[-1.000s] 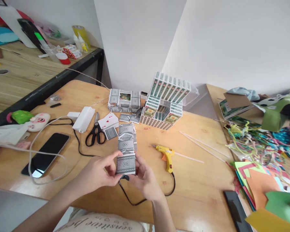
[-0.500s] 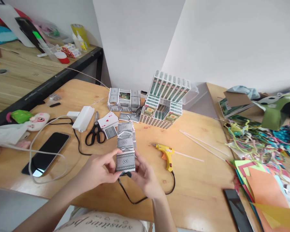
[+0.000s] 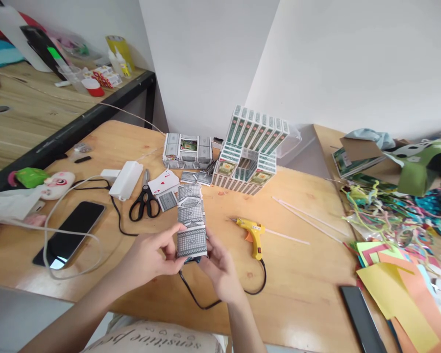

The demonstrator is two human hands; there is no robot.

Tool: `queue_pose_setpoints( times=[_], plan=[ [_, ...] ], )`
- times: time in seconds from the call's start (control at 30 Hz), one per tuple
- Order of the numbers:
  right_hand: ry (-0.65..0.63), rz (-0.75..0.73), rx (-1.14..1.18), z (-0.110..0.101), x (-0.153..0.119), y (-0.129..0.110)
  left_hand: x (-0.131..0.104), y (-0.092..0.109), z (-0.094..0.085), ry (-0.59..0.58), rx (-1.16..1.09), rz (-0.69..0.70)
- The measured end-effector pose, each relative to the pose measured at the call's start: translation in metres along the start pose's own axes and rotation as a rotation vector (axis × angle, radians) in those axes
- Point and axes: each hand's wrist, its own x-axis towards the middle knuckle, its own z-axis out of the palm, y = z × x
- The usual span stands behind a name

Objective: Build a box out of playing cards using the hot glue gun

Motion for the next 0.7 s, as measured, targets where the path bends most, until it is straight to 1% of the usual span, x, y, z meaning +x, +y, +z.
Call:
queue_pose_setpoints(
  times=[0.1,0.23,0.37,0.5,0.7],
  plan=[
    [0.064,-0.011,-0.020,0.002,0.001,0.001,0.003,-0.001,0.000,0.004,0.045,0.006],
    [0.086,-0.011,-0.048,0.003,0.004,0.002,0.007,0.001,-0.001,0.008,0.113,0.019],
    [0.148,-0.046,-0.115,0.000,0.006,0.005,0.010,0.006,-0.003,0.021,0.106,0.026],
    [0.127,-0.053,-0.195,-0.004,0.007,0.011,0.013,0.009,-0.003,0.034,0.096,-0.020],
    [0.171,-0.078,-0.296,-0.008,0.005,0.023,0.017,0.006,-0.002,-0.026,0.037,-0.118]
  ],
)
